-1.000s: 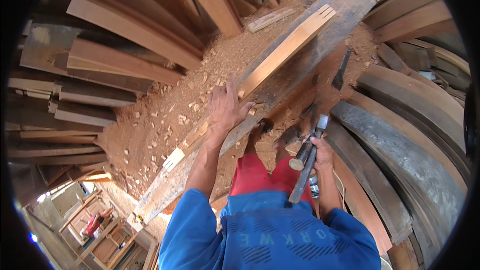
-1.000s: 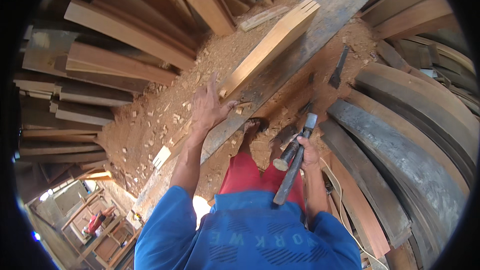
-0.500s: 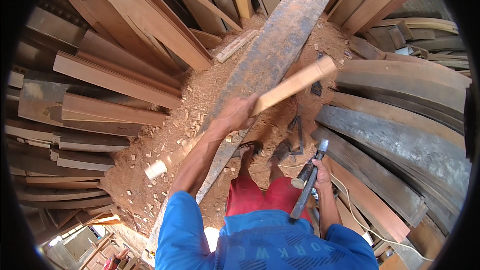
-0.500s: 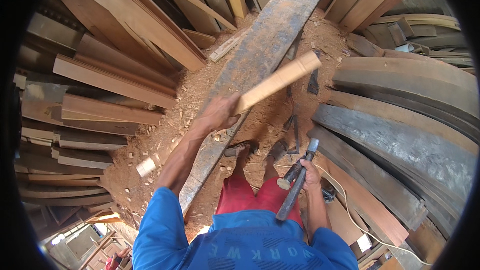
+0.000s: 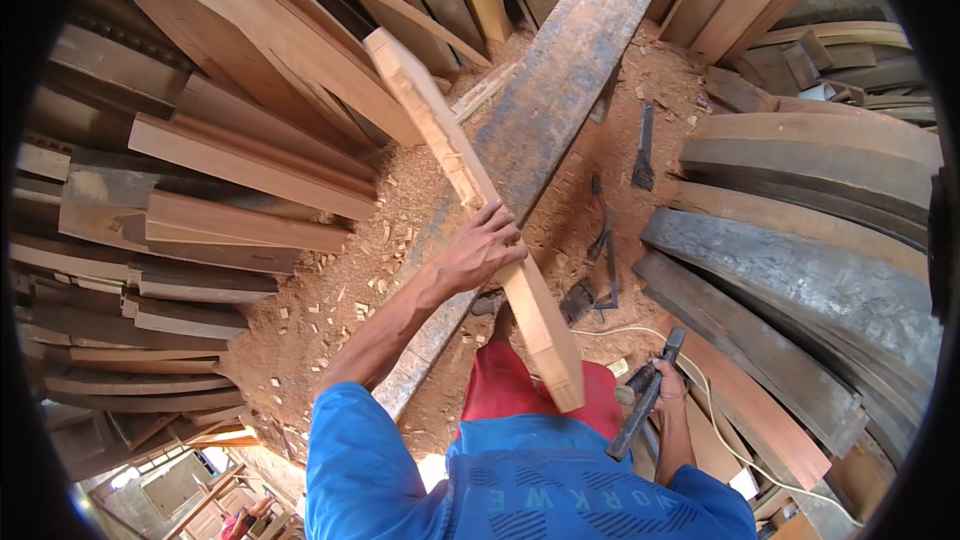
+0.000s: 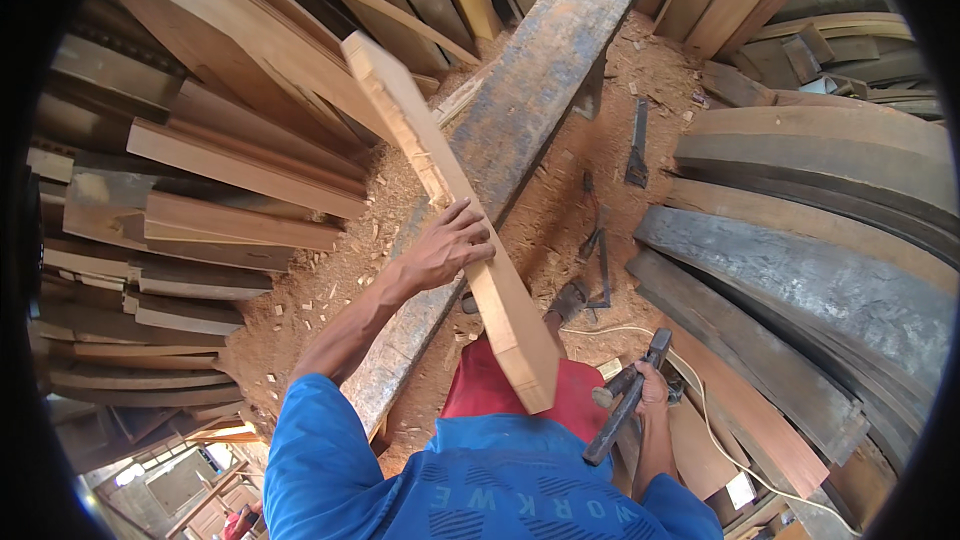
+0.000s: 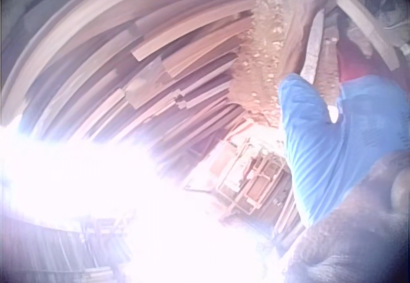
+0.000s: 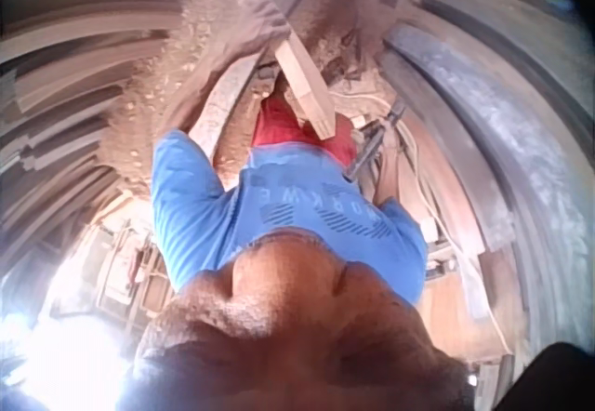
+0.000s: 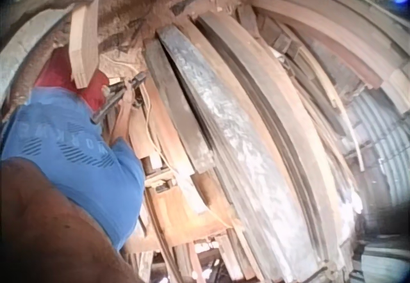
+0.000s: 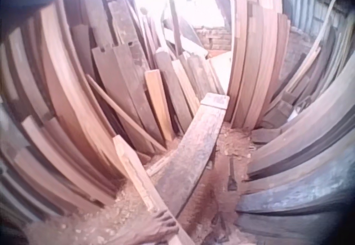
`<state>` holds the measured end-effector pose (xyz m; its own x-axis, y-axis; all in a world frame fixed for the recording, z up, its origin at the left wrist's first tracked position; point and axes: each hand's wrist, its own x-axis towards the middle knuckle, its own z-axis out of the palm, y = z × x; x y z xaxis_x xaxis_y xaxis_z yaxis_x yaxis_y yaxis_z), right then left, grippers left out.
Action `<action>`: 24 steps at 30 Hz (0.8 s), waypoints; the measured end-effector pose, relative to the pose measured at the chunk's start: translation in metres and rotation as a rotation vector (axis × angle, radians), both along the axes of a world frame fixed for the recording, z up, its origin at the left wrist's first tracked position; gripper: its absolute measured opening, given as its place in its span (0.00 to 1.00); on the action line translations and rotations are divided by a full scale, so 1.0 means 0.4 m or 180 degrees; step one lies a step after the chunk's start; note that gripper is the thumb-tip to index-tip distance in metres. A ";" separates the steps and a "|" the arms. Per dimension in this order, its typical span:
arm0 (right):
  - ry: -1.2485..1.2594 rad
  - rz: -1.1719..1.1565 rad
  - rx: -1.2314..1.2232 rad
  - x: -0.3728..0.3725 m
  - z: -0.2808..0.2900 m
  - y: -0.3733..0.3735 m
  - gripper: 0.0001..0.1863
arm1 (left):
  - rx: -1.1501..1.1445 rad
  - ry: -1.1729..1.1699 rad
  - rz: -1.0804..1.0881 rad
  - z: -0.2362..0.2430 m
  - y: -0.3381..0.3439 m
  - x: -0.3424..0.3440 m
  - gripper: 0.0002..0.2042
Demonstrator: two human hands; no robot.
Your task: The person uses a hammer and a chisel to carve out rectangular notches in a wooden beam, clearing away wood shavings by hand.
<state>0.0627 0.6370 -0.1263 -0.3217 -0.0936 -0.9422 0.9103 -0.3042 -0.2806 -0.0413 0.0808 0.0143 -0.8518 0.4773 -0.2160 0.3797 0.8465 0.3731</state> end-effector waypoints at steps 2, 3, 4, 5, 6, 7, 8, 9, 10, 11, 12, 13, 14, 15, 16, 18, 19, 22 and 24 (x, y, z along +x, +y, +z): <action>-0.0028 0.0000 0.0036 -0.011 0.011 -0.039 0.08 | 0.0342 0.0654 0.0208 -0.012 -0.015 0.045 0.12; -0.0026 0.0021 -0.0031 -0.013 0.011 -0.055 0.08 | 0.0020 0.0620 0.0502 0.001 -0.017 0.061 0.14; -0.0021 0.0038 -0.0092 -0.018 0.009 -0.069 0.08 | -0.0296 0.0586 0.0790 0.018 -0.015 0.075 0.16; -0.0017 0.0054 -0.0153 -0.023 0.006 -0.085 0.08 | -0.0615 0.0551 0.1076 0.027 -0.011 0.090 0.19; -0.0004 0.0109 -0.0226 -0.029 0.012 -0.101 0.08 | -0.0155 0.0505 0.1870 0.029 -0.002 0.112 0.22; 0.0013 0.0171 -0.0294 -0.041 0.025 -0.120 0.08 | 0.0319 0.0449 0.2666 0.029 0.007 0.134 0.26; 0.0029 0.0229 -0.0360 -0.052 0.037 -0.141 0.09 | 0.0804 0.0378 0.3453 0.024 0.013 0.146 0.30; 0.0004 0.0226 -0.0311 -0.067 0.057 -0.171 0.09 | 0.0821 -0.0077 0.3489 0.016 0.031 0.154 0.34; 0.0018 0.0256 -0.0303 -0.075 0.050 -0.180 0.09 | 0.0828 -0.0501 0.3514 0.008 0.062 0.150 0.38; 0.0032 0.0285 -0.0292 -0.078 0.038 -0.185 0.09 | 0.0839 -0.0927 0.3526 -0.001 0.091 0.146 0.42; 0.0061 0.0294 -0.0289 -0.087 0.038 -0.205 0.09 | 0.0845 -0.1338 0.3507 -0.003 0.099 0.141 0.47; 0.0077 0.0338 -0.0336 -0.102 0.063 -0.225 0.08 | 0.1288 -0.1544 0.3647 -0.003 0.083 0.134 0.46; 0.0076 0.0347 -0.0415 -0.105 0.054 -0.228 0.08 | 0.1390 -0.1477 0.3595 0.000 0.067 0.131 0.45; 0.0060 0.0346 -0.0496 -0.107 0.044 -0.231 0.09 | 0.1478 -0.1422 0.3538 0.007 0.054 0.128 0.44; 0.0044 0.0350 -0.0577 -0.107 0.038 -0.231 0.09 | 0.1568 -0.1368 0.3484 0.016 0.040 0.130 0.43; 0.0147 0.0419 -0.0551 -0.106 0.042 -0.235 0.09 | 0.0997 -0.1213 0.3477 -0.003 -0.007 0.168 0.41; 0.0179 0.0476 -0.0570 -0.113 0.053 -0.237 0.10 | 0.0879 -0.1245 0.3486 0.004 -0.028 0.187 0.41; 0.0147 0.0638 -0.0628 -0.130 0.074 -0.236 0.11 | 0.0835 -0.1539 0.3567 0.056 -0.095 0.234 0.39; 0.0098 0.0793 -0.0677 -0.148 0.105 -0.250 0.10 | 0.0483 -0.1375 0.3330 0.020 -0.133 0.302 0.40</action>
